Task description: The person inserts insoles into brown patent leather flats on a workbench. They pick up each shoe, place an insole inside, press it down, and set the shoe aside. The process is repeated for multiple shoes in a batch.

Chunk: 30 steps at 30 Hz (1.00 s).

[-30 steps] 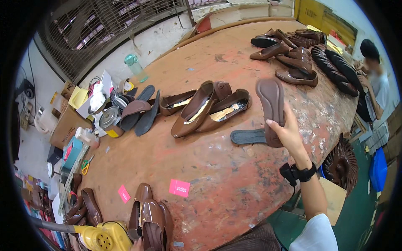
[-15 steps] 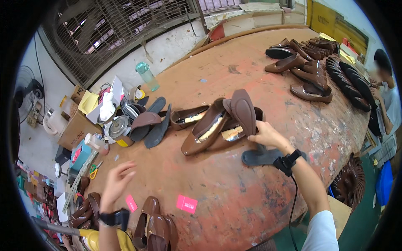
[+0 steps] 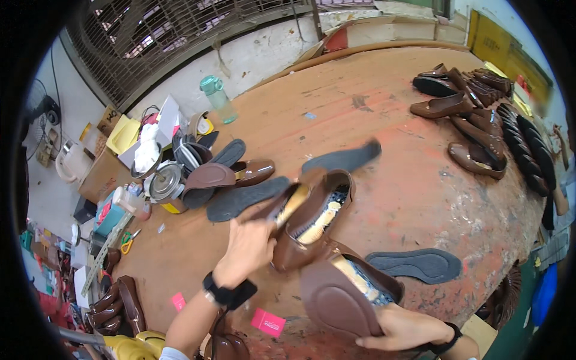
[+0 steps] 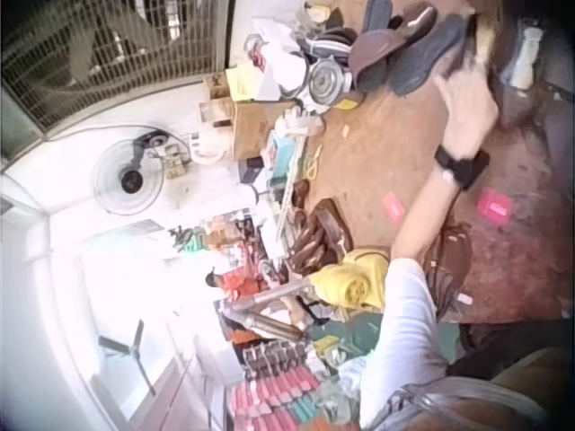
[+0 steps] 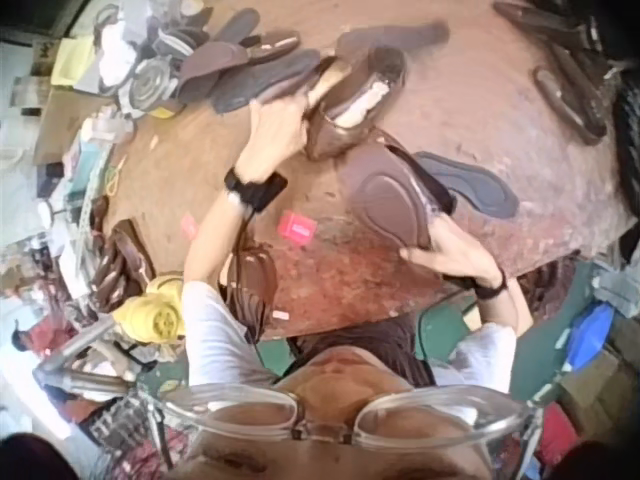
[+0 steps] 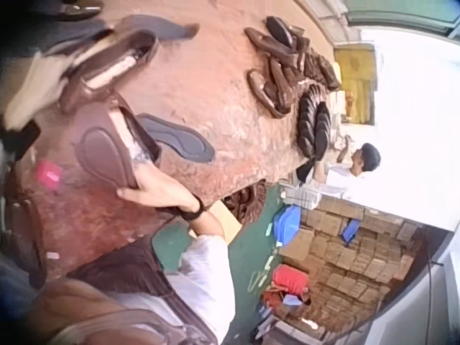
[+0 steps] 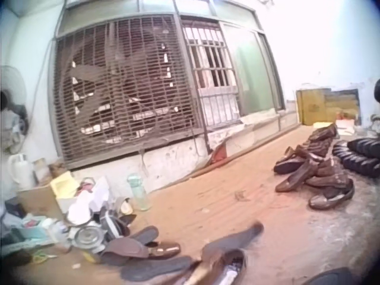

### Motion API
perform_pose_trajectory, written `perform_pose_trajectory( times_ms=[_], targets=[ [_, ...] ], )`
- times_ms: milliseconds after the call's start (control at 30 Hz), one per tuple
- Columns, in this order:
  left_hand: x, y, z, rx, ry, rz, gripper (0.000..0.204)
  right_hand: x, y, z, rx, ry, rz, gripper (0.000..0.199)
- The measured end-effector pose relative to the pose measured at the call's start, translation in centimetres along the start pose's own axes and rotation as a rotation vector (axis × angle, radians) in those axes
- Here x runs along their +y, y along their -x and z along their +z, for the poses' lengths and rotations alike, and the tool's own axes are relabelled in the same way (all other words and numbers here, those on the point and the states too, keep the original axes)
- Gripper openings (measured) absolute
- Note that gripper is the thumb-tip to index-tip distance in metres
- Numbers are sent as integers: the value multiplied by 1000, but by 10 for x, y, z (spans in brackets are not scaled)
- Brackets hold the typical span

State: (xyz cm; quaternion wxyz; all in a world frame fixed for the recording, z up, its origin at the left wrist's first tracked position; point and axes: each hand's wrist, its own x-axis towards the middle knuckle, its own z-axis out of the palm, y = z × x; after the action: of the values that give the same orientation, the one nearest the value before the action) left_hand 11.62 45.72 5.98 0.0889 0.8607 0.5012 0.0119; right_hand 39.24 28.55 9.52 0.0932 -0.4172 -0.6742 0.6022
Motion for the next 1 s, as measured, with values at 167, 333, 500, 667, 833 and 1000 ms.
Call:
perform_pose_trajectory(
  times_ms=[167, 333, 500, 667, 833, 1000],
  targets=[
    [-44, 13, -50, -303, 515, -67, 30, 21, 22, 15, 124, -530, -66, 36],
    [-126, -70, 25, 331, 40, -45, 44, 23, 21, 23, 608, -931, -39, 106],
    [-142, -96, 49, 287, -206, -165, 39, 15, 30, 27, 903, -920, -138, 122],
    [-119, -53, 12, 300, -28, -87, 25, 52, 50, 32, 1125, -896, -184, 79],
    [-57, 52, -51, -83, 300, -94, 28, 91, 56, 10, 1073, -1104, -452, 69],
    [-15, 127, -42, 161, 81, -237, 35, 82, 64, 17, 1042, -1033, -541, 63]
  ],
)
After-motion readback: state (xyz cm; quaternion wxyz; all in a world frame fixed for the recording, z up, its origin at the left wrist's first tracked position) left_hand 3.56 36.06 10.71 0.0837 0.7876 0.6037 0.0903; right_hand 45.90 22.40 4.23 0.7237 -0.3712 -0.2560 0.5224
